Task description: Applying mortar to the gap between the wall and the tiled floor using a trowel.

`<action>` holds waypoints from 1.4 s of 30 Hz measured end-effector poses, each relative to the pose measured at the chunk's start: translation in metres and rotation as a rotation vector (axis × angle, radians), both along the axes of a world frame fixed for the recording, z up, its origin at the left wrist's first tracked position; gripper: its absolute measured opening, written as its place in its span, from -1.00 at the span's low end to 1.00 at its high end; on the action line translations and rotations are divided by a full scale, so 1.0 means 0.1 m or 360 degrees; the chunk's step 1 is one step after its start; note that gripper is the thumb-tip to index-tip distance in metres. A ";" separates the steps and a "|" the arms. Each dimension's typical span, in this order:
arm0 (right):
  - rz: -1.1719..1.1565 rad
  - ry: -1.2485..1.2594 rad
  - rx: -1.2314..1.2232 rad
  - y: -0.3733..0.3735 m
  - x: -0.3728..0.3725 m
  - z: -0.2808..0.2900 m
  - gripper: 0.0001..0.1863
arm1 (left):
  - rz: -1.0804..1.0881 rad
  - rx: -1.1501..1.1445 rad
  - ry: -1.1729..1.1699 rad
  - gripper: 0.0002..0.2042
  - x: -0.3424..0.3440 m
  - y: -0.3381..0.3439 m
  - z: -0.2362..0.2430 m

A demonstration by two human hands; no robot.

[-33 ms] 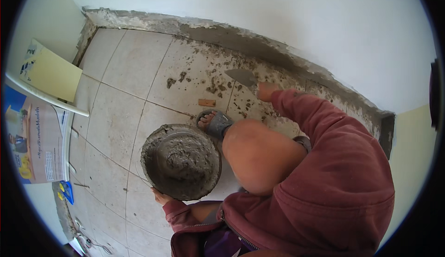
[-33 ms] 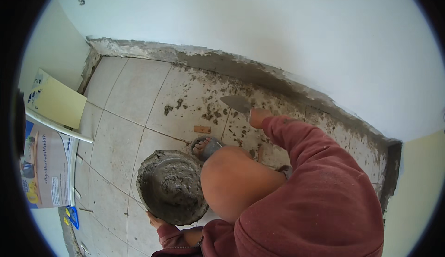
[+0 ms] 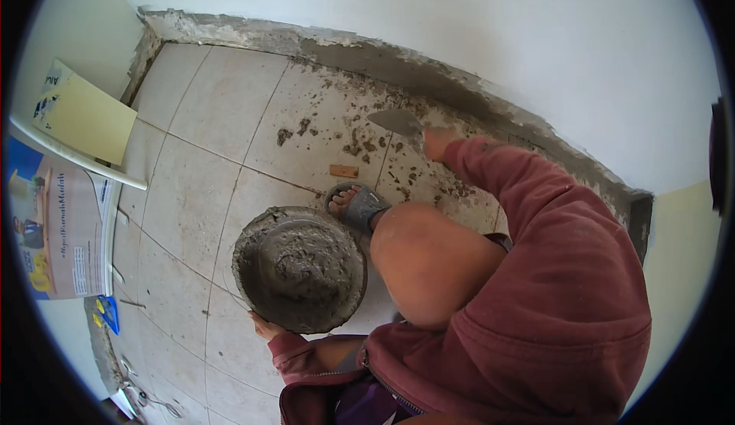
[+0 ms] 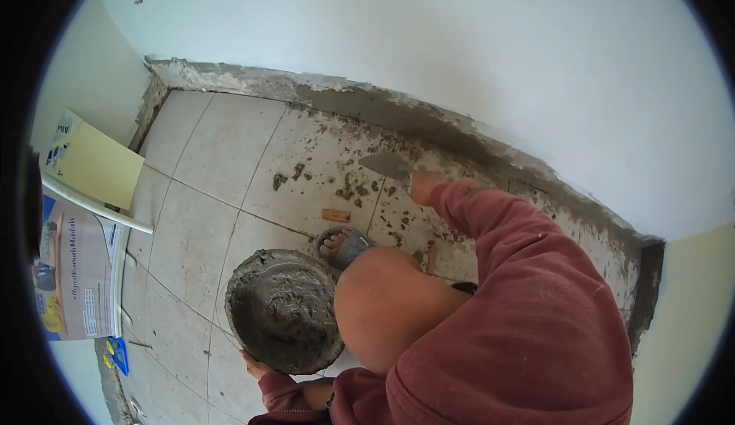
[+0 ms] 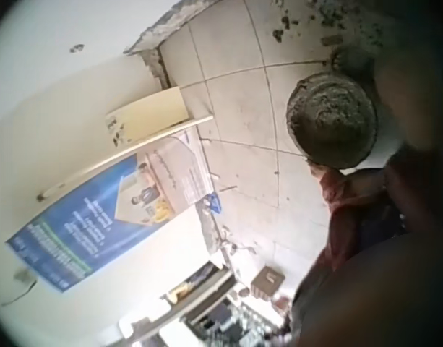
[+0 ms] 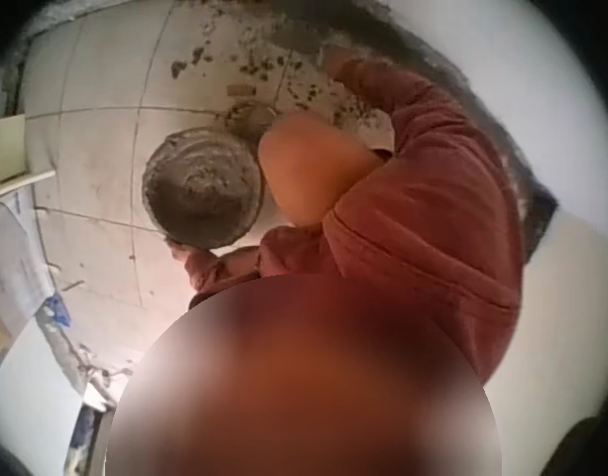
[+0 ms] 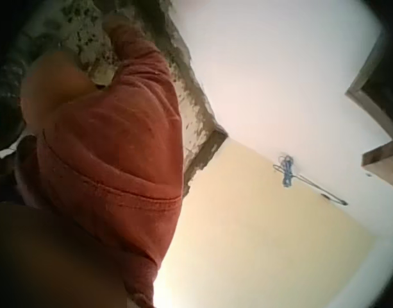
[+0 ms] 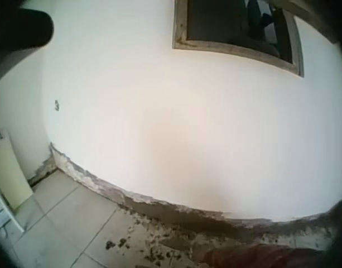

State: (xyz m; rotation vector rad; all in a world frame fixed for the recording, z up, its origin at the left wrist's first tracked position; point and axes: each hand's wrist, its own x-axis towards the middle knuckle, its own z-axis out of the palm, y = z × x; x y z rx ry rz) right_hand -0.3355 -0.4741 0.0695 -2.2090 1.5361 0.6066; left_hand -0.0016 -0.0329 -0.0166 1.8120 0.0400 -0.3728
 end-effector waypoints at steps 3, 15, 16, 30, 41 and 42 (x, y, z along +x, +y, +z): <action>0.0146 0.0184 -0.0235 -0.66 0.39 -0.08 -0.57 | -0.0010 -0.0183 0.0253 -0.40 -0.03 0.05 0.03; -0.0083 0.0188 -0.0345 -0.81 0.81 -0.79 -0.42 | 0.0030 -0.0030 0.0153 -0.44 -0.04 -0.02 0.18; 0.0248 0.0139 -0.0437 -0.66 0.73 -0.87 -0.43 | 0.0044 0.0010 0.0103 -0.44 -0.04 -0.02 0.18; 0.0220 -0.0314 -0.0282 -0.69 1.98 -0.85 -0.57 | 0.0018 0.0066 0.0089 -0.44 -0.06 0.00 0.18; 0.1111 0.0258 -0.0078 -1.00 0.71 -0.69 -0.46 | 0.0039 -0.0029 0.0154 -0.46 -0.09 -0.07 0.22; 0.1069 0.0415 0.0057 -0.98 0.55 -0.53 -0.44 | 0.0043 -0.0028 0.0159 -0.46 -0.09 -0.07 0.23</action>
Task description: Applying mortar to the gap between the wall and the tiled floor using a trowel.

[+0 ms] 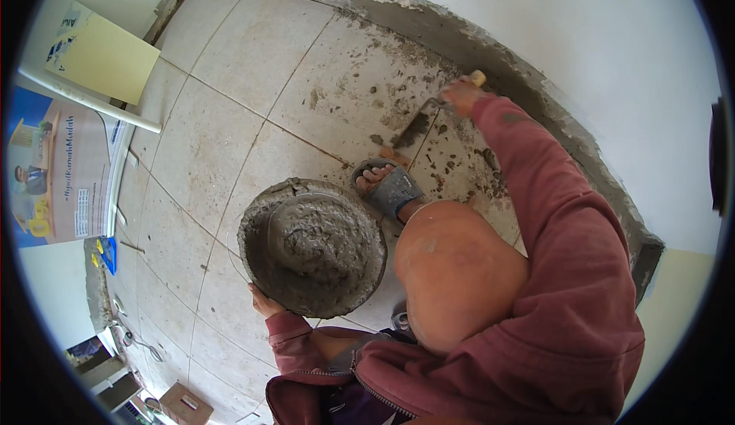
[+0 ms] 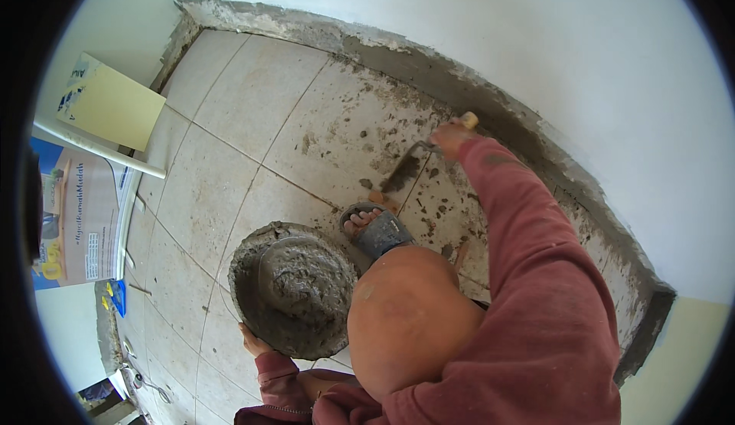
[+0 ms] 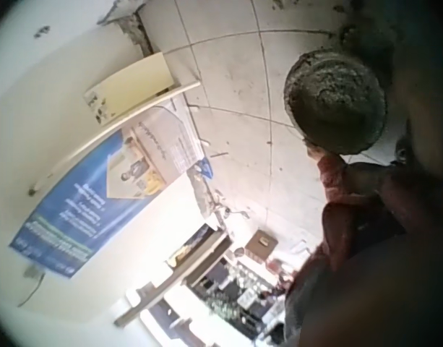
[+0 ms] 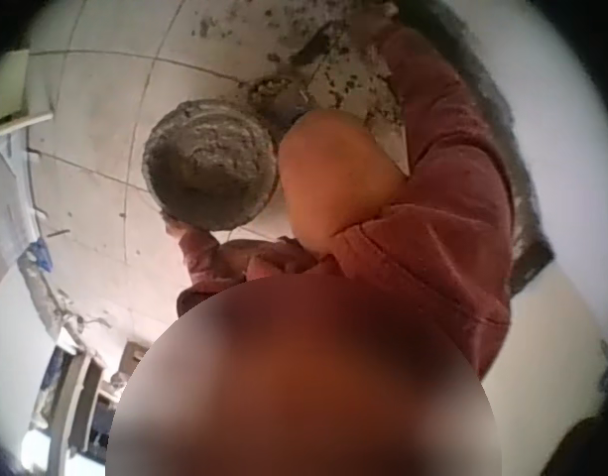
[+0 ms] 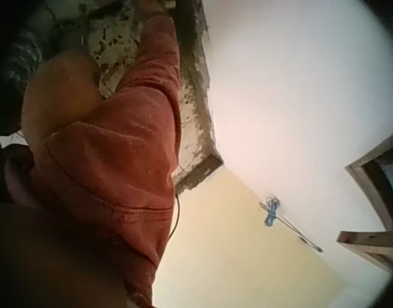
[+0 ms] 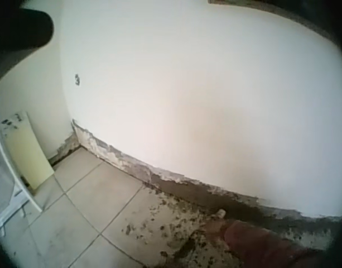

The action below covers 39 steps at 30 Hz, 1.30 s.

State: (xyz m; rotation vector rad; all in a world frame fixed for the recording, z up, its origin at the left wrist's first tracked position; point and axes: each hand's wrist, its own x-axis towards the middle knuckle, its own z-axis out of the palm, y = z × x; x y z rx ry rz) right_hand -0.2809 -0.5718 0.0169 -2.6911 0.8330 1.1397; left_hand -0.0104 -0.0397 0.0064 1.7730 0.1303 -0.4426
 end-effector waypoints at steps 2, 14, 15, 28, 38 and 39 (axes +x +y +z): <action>-0.0065 0.0204 0.0052 0.05 -0.17 0.09 -0.43 | -0.0034 -0.0068 0.0003 -0.45 -0.02 -0.05 0.04; -0.0329 -0.0242 -0.0352 0.27 -0.33 -0.18 -0.54 | -0.0065 0.0335 -0.0114 -0.39 0.02 0.06 -0.05; -0.0278 -0.0254 -0.0354 0.31 -0.73 -0.29 -0.54 | -0.0068 0.0335 -0.0112 -0.39 0.05 0.03 -0.07; -0.1153 -0.0095 -0.0392 1.36 -2.10 -0.21 -0.62 | -0.0256 0.0435 -0.0217 -0.45 0.07 0.14 -0.11; -0.1619 -0.0330 -0.0827 1.01 -2.17 -0.26 -0.68 | -0.0354 0.0931 -0.0729 -0.54 0.13 0.26 -0.29; -0.1624 -0.0325 -0.0829 1.00 -2.18 -0.21 -0.68 | -0.0369 0.0995 -0.0779 -0.54 0.14 0.28 -0.32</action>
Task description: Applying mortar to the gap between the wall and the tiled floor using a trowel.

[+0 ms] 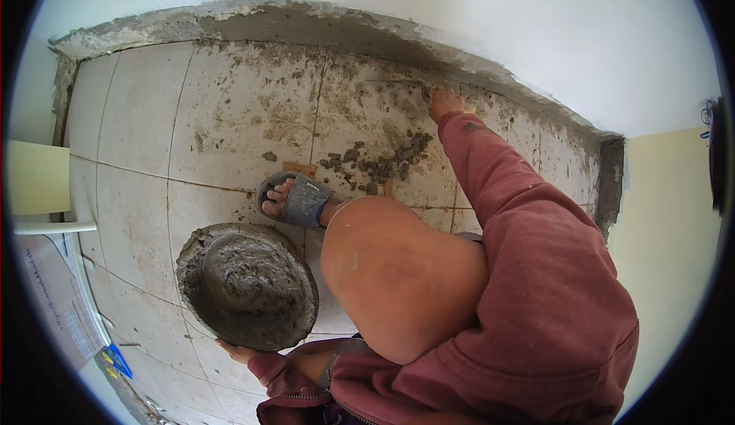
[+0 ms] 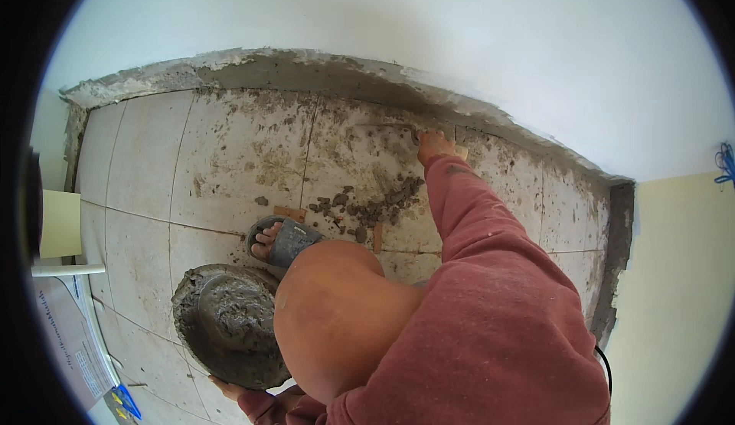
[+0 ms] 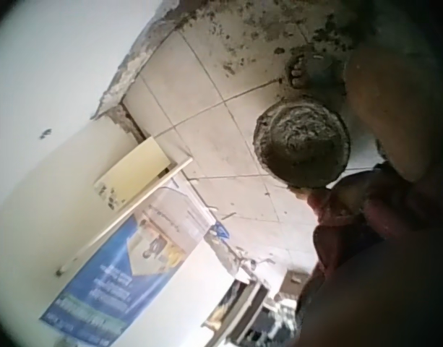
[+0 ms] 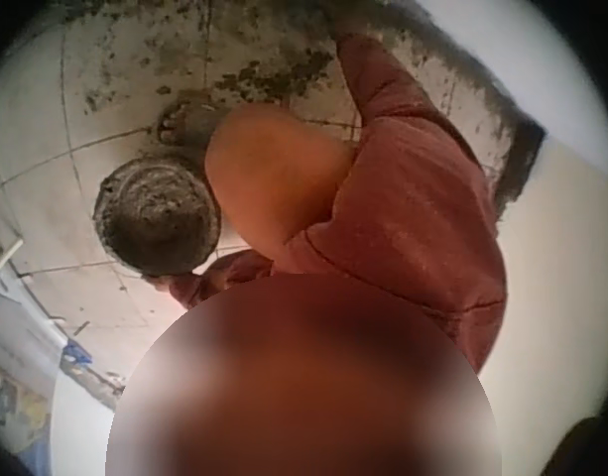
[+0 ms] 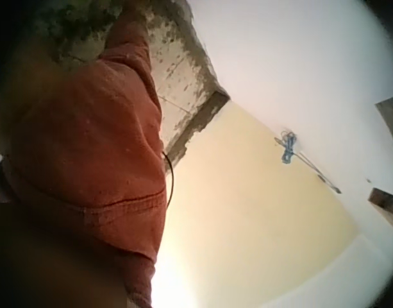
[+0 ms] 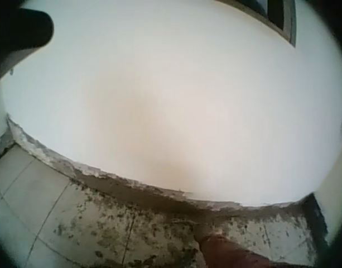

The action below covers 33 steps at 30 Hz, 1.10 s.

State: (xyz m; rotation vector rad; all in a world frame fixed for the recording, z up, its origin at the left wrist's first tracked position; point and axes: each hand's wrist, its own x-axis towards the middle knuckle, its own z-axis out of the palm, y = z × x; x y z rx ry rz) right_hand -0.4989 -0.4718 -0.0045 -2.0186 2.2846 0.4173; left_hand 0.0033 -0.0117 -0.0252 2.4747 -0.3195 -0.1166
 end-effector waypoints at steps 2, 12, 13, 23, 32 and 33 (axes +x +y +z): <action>0.0046 0.0005 0.0139 -0.03 0.01 0.06 -0.69 | -0.0005 0.0055 -0.0072 -0.55 0.06 0.11 -0.08; -0.0060 -0.0254 0.0208 1.21 -0.73 0.00 -0.67 | -0.0001 0.0030 0.0004 -0.54 0.00 0.05 0.01; -0.0147 -0.0223 0.0134 1.02 -0.67 0.00 -0.68 | -0.0028 0.0068 -0.0070 -0.54 -0.03 0.03 0.02; -0.0601 -0.0060 0.0164 -0.13 -0.53 0.00 -0.55 | -0.0081 0.0219 -0.0199 -0.55 0.04 0.14 -0.03; -0.0628 -0.0268 -0.0307 -0.18 -0.68 0.09 -0.69 | 0.0065 0.0176 0.0017 -0.56 -0.02 0.03 0.18; -0.0441 -0.0417 -0.0485 -0.09 -0.83 -0.07 -0.70 | 0.0119 -0.0133 0.0212 -0.55 -0.03 -0.03 0.22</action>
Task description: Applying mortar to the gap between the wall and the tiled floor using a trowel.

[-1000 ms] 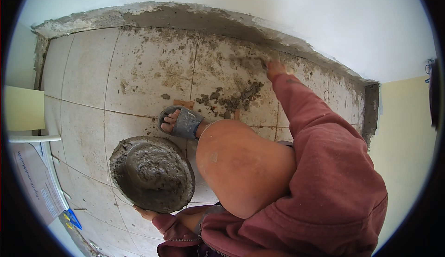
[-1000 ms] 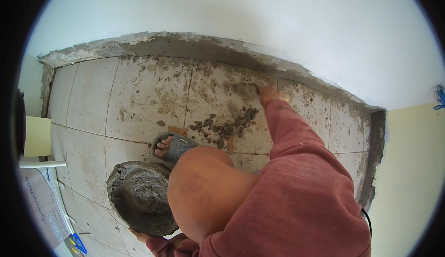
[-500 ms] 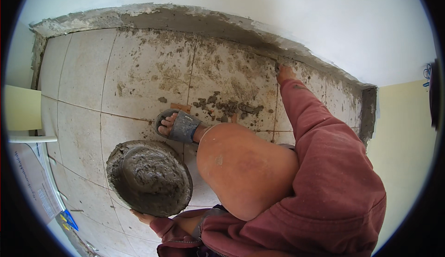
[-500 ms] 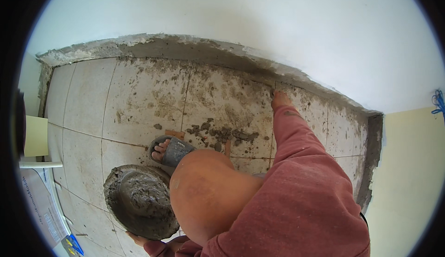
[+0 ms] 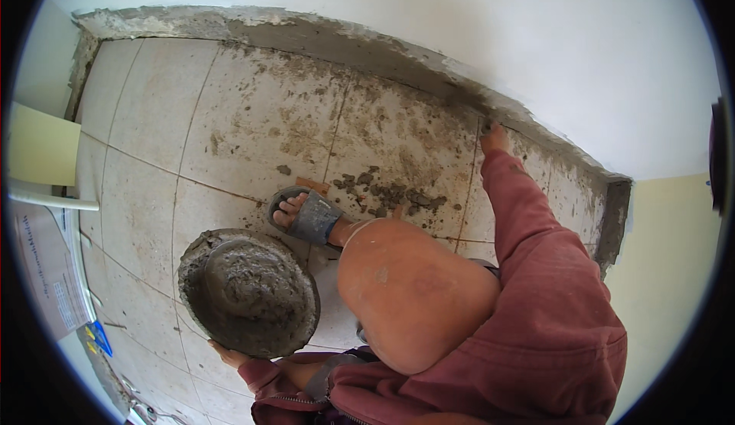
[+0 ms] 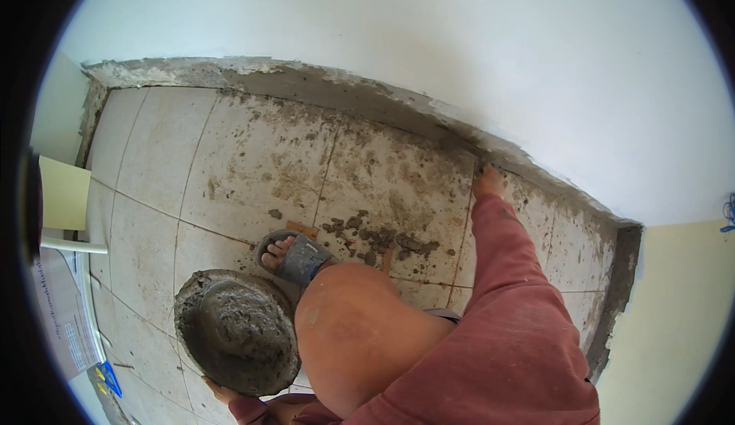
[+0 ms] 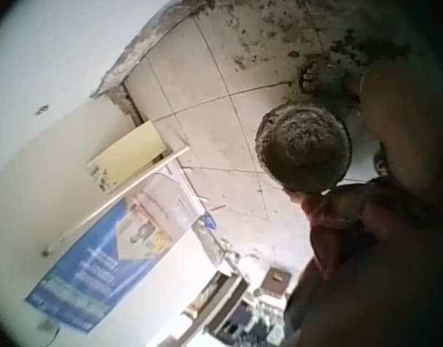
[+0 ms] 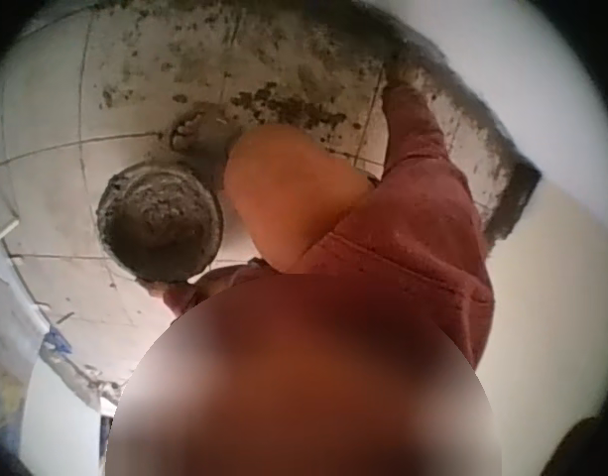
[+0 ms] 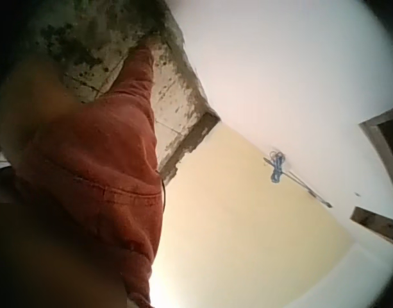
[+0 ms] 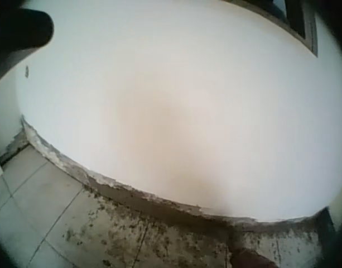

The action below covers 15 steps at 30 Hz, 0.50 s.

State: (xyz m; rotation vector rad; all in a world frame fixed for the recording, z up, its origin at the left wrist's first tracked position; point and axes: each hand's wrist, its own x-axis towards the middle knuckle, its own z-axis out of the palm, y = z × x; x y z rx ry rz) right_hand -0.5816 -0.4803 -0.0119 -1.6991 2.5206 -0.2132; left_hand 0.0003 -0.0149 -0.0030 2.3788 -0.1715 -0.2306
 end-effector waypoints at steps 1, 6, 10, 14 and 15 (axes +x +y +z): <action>0.0172 -0.0086 -0.0222 0.11 -0.14 -0.15 -0.71 | 0.0059 -0.0320 0.0190 -0.53 -0.05 -0.12 0.04; 0.0665 -0.0797 0.0121 0.53 0.42 -0.32 -0.68 | 0.0133 -0.0424 0.0220 -0.47 -0.28 -0.29 0.23; 0.0888 -0.1108 0.0611 0.39 1.78 0.02 -0.65 | 0.0373 -0.1058 0.0706 -0.45 -0.39 -0.32 0.28; 0.1212 -0.1670 0.1112 0.21 3.08 0.52 -0.70 | 0.0346 -0.1415 0.0956 -0.43 -0.52 -0.25 0.31; 0.1167 -0.1984 0.1509 0.17 3.30 0.60 -0.74 | 0.0340 -0.1418 0.0965 -0.43 -0.55 -0.26 0.31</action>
